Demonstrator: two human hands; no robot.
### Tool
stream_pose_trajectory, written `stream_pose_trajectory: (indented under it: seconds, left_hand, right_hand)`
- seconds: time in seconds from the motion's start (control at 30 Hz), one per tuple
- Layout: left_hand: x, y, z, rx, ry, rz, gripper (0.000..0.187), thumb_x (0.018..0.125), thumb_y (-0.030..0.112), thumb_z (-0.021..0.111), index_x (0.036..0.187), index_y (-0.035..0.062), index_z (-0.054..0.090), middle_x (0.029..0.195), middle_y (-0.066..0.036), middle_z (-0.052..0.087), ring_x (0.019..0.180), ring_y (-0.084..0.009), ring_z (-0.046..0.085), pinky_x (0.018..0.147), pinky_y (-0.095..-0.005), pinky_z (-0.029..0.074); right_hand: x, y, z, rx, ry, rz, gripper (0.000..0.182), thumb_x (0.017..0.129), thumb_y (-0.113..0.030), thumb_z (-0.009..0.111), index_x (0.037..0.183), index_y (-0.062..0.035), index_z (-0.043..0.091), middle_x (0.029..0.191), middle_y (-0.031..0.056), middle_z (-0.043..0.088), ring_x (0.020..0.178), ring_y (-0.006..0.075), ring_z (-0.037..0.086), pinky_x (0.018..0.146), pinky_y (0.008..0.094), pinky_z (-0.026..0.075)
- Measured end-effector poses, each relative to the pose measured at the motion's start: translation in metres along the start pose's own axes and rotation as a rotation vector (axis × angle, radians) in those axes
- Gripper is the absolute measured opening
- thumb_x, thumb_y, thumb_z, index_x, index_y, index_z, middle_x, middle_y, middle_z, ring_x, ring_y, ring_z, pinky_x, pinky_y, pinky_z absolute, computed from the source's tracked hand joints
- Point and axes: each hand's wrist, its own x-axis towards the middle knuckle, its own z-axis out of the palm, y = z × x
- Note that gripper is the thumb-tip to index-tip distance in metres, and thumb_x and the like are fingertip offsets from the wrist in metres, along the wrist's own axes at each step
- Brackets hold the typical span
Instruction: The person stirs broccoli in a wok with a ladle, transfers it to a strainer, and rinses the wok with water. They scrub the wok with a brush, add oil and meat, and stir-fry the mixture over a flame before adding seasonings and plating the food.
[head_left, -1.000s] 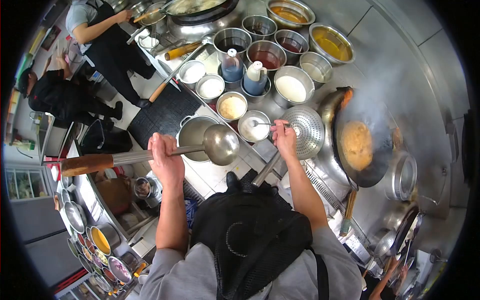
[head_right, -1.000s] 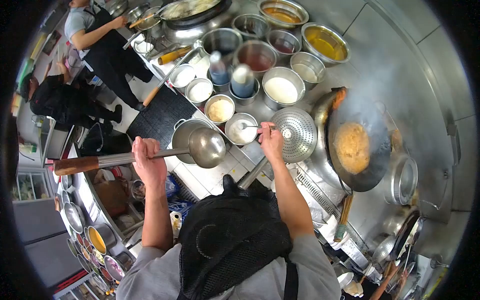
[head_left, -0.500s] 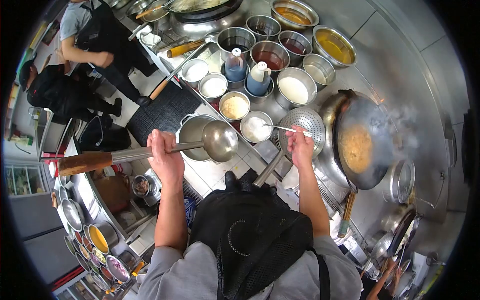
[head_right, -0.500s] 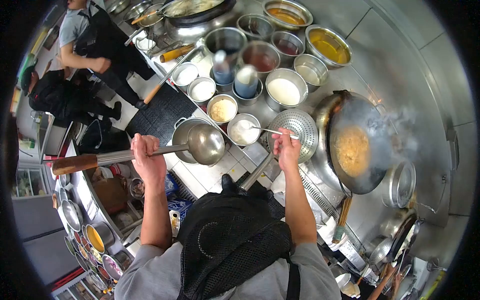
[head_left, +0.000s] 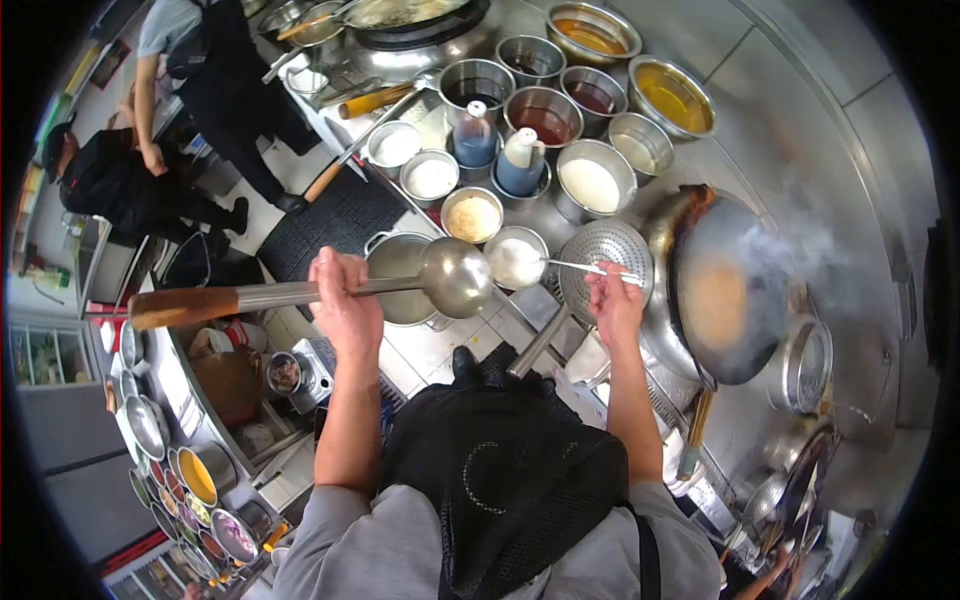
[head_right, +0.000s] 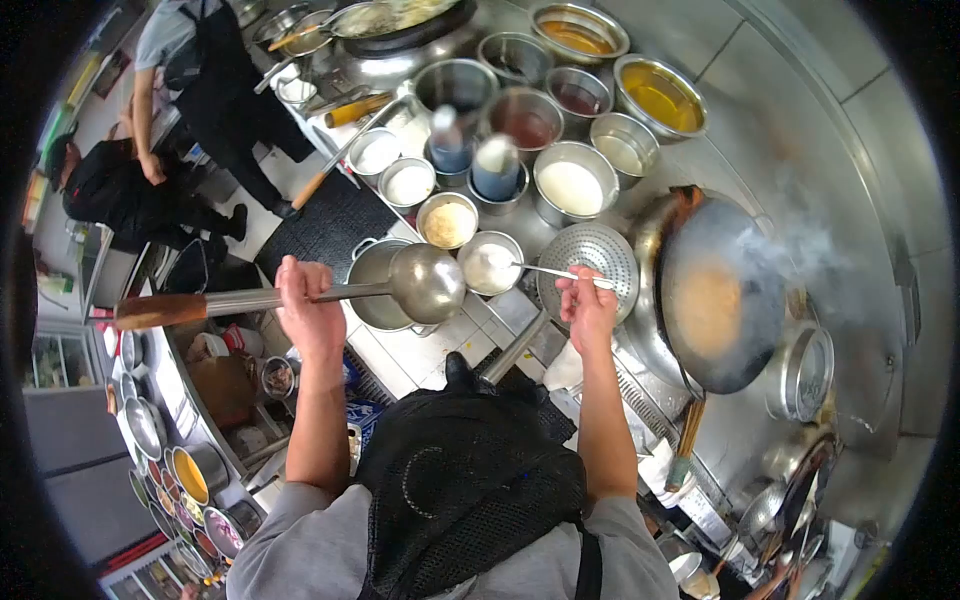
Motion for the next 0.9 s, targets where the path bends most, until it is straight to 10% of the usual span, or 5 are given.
stream_pose_trajectory:
  seconds: [0.5, 0.9]
  left_hand:
    - [0.003, 0.029, -0.048, -0.067, 0.225, 0.085, 0.029, 0.101, 0.018, 0.054, 0.076, 0.012, 0.041, 0.063, 0.002, 0.032, 0.06, -0.0089, 0.03, 0.06, -0.0277, 0.031]
    - [0.017, 0.03, -0.065, 0.019, 0.232, 0.126, 0.028, 0.102, 0.021, 0.053, 0.078, 0.0113, 0.042, 0.065, 0.002, 0.032, 0.064, -0.0113, 0.032, 0.065, -0.0285, 0.032]
  right_hand:
    - [0.061, 0.036, 0.122, -0.623, -0.274, -0.291, 0.033, 0.102, -0.029, 0.049, 0.113, 0.0003, 0.059, 0.088, 0.0107, 0.068, 0.056, 0.0106, 0.058, 0.045, 0.0241, 0.048]
    - [0.057, 0.033, 0.112, -0.295, -0.112, -0.144, 0.037, 0.103, -0.031, 0.048, 0.115, 0.0031, 0.055, 0.086, 0.0128, 0.065, 0.059, 0.0113, 0.058, 0.042, 0.0254, 0.05]
